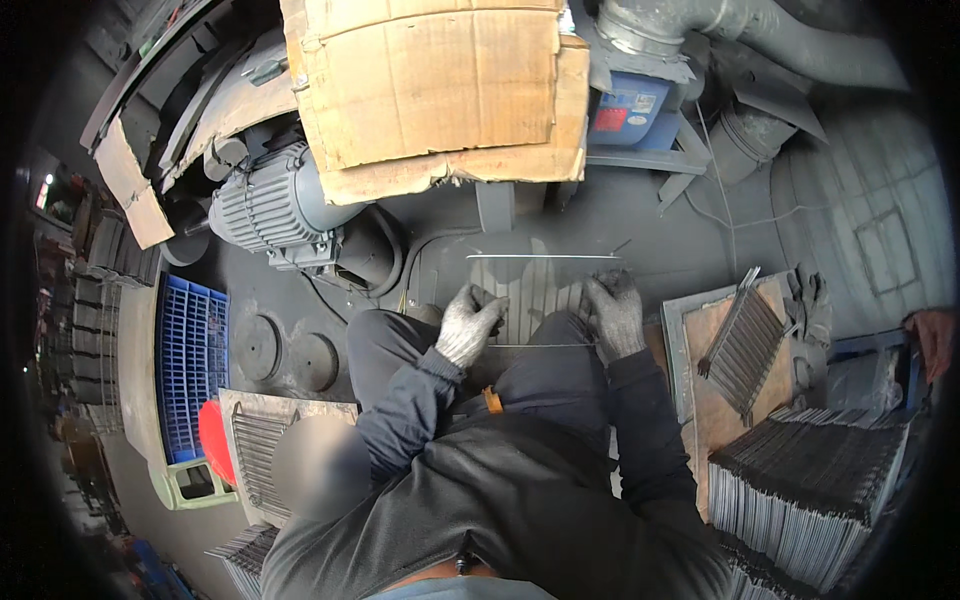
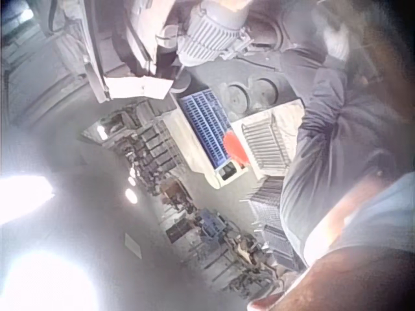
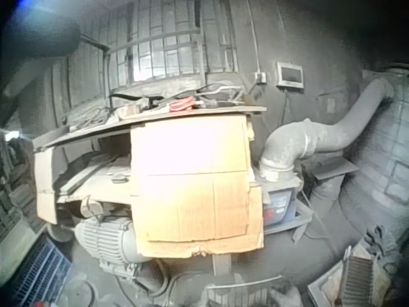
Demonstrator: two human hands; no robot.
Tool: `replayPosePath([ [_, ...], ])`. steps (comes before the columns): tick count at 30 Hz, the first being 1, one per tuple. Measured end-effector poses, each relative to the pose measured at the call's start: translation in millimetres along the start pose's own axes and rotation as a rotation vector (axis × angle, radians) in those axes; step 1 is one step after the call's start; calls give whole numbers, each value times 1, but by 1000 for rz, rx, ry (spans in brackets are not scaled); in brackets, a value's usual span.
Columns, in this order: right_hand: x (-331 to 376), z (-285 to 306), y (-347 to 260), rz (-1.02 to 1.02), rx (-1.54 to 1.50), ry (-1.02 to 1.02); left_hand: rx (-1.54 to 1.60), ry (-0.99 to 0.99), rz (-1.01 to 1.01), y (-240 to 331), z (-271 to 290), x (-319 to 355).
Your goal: Organize and stack metal wire grates in a fabrication environment.
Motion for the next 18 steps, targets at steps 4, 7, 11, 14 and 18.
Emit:
replayPosePath([
  [4,-25,-16,5,-23,0,103,-40,-28,139,-9,1,-37],
  [7,-51,-37,19,-69,-71,39,23,30,200,-3,12,-40],
  [11,-50,-112,19,-5,107,-25,174,260,49,-57,67,-37],
  [14,-30,-134,-16,-105,273,-102,234,238,110,-26,88,-23],
  [18,-52,-75,11,42,173,-64,82,241,104,-28,55,-25],
])
Point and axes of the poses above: each hand's wrist, its own x-axis away from the middle knuckle, its own z-axis out of the back of the hand, y = z × x, the point moved 1 cm from there along -x, towards the middle knuckle, and after that the axes turned 4 degrees about y, right-handed, at the moved point
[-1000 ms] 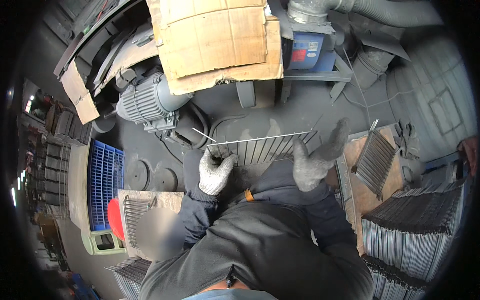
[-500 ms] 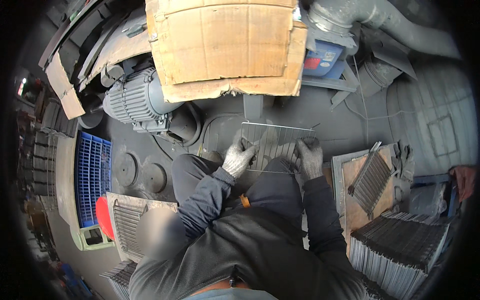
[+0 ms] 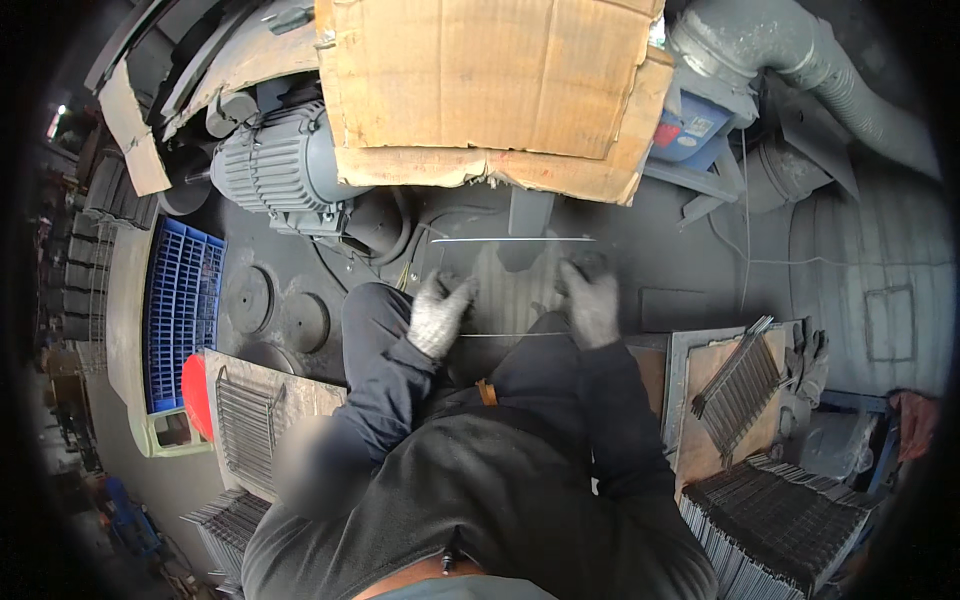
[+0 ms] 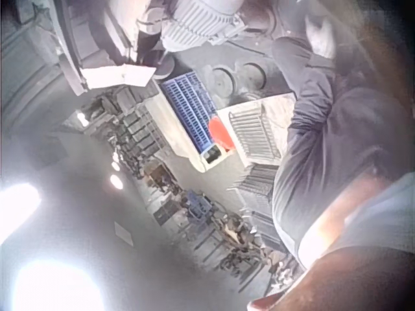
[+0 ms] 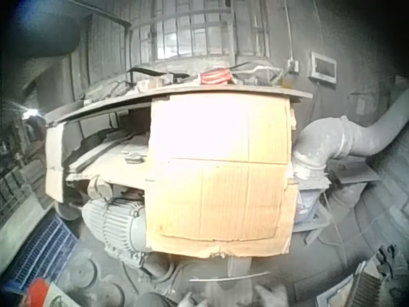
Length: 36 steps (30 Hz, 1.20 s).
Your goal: Organize and stack metal wire grates in a fabrication environment.
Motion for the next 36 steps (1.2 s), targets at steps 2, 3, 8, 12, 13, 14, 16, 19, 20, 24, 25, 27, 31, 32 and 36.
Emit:
replayPosePath([
  [2,10,32,-3,234,-11,242,42,-44,-201,30,-39,23],
  [3,19,44,1,401,-4,467,-120,-61,-301,41,-52,36],
  [8,99,74,-102,406,368,147,-507,-221,-621,81,-71,92],
  [12,115,98,-80,253,453,-107,-659,-207,-869,77,-77,110],
  [13,116,108,-60,290,288,-42,-595,42,-848,102,-78,120],
  [14,121,101,-65,291,286,-42,-533,298,-813,116,-75,128],
  [16,133,84,-83,345,-347,486,-473,314,-641,91,-69,123],
  [19,132,96,-35,425,-128,273,198,-19,-109,78,-73,124],
  [20,134,95,-19,546,343,112,193,-30,-111,81,-74,123],
  [24,145,65,6,184,-608,206,498,2,138,89,-66,120],
  [25,147,75,-15,431,172,264,452,22,163,89,-55,117],
  [27,138,77,-34,277,-80,365,294,69,133,75,-35,104],
  [31,92,97,-4,144,-126,302,241,-38,106,64,-28,92],
  [32,80,95,-4,134,-37,44,233,-46,116,62,-30,90],
  [36,55,81,-29,-174,101,-223,18,-162,-6,48,-38,61],
])
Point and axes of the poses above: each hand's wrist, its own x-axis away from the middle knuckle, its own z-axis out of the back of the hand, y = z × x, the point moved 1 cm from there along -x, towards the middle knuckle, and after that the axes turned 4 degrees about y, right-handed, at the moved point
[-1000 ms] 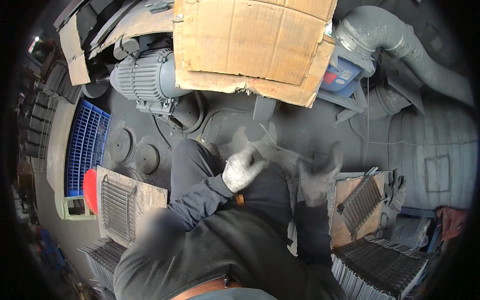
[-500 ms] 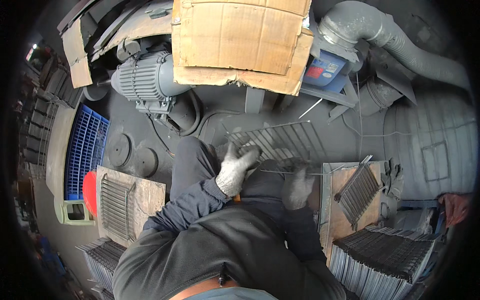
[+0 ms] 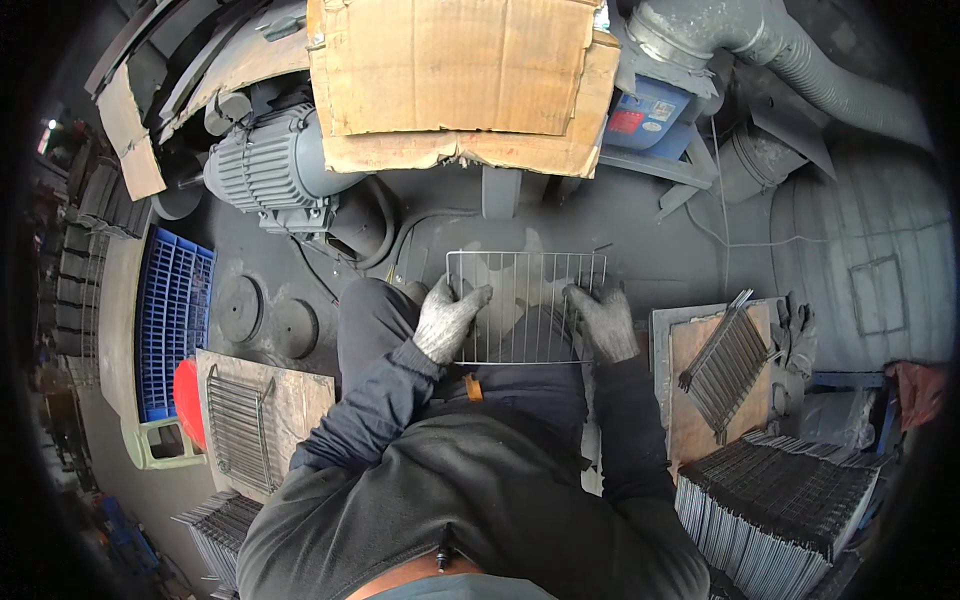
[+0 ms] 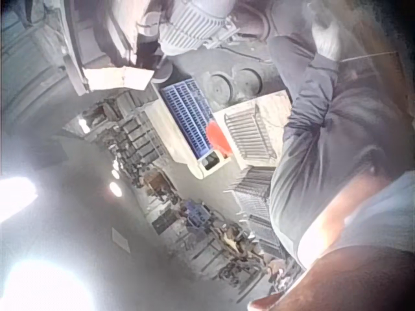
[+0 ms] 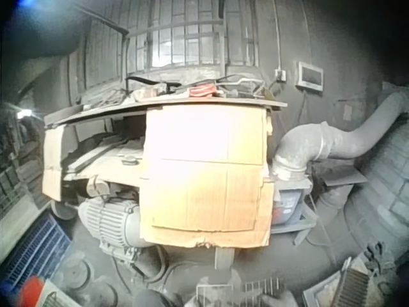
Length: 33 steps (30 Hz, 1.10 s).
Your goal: Organize and stack metal wire grates in a fabrication environment.
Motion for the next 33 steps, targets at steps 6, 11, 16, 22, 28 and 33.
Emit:
replayPosePath([
  [6,-28,-5,6,10,-253,146,7,-111,57,21,-14,-39],
  [11,-53,-68,-10,-10,-248,147,-86,54,195,33,39,-52],
  [16,-63,-85,5,-167,-126,26,-49,79,259,28,55,-60],
  [22,-45,2,7,-30,-301,271,-74,-112,244,3,-25,-67],
  [28,-61,-86,-25,2,-113,55,138,114,286,-3,58,-54],
  [33,-72,-76,17,-11,-117,34,77,91,256,23,47,-53],
])
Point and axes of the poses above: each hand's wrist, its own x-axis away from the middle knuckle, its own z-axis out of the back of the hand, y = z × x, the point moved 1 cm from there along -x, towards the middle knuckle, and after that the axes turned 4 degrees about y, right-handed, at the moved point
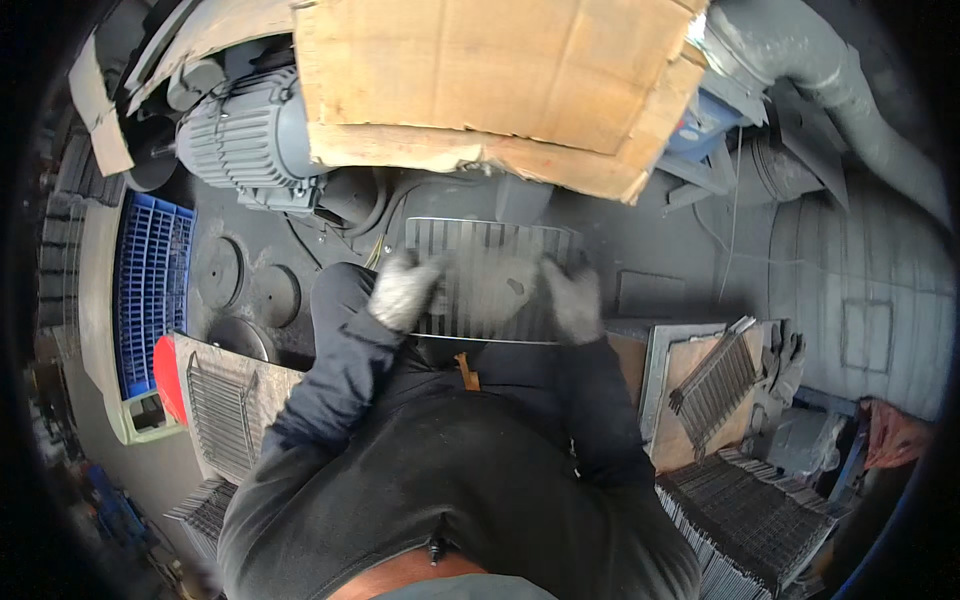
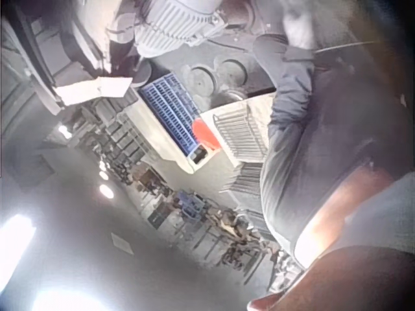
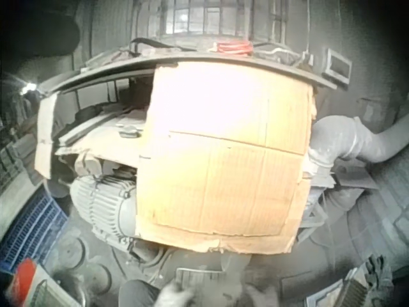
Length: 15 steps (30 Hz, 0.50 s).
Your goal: Organize and stack metal wire grates in a fabrication environment.
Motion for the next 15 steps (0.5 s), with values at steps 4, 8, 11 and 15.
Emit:
replayPosePath([
  [4,18,58,-16,38,-97,171,-59,-175,34,-5,-57,-6],
  [8,11,36,-30,-33,-84,122,293,-75,-99,-3,-46,3],
  [11,-4,-23,-8,187,-23,97,-61,78,-4,6,19,-7],
  [15,6,-47,-25,-212,24,-4,-280,-26,40,22,62,-23],
])
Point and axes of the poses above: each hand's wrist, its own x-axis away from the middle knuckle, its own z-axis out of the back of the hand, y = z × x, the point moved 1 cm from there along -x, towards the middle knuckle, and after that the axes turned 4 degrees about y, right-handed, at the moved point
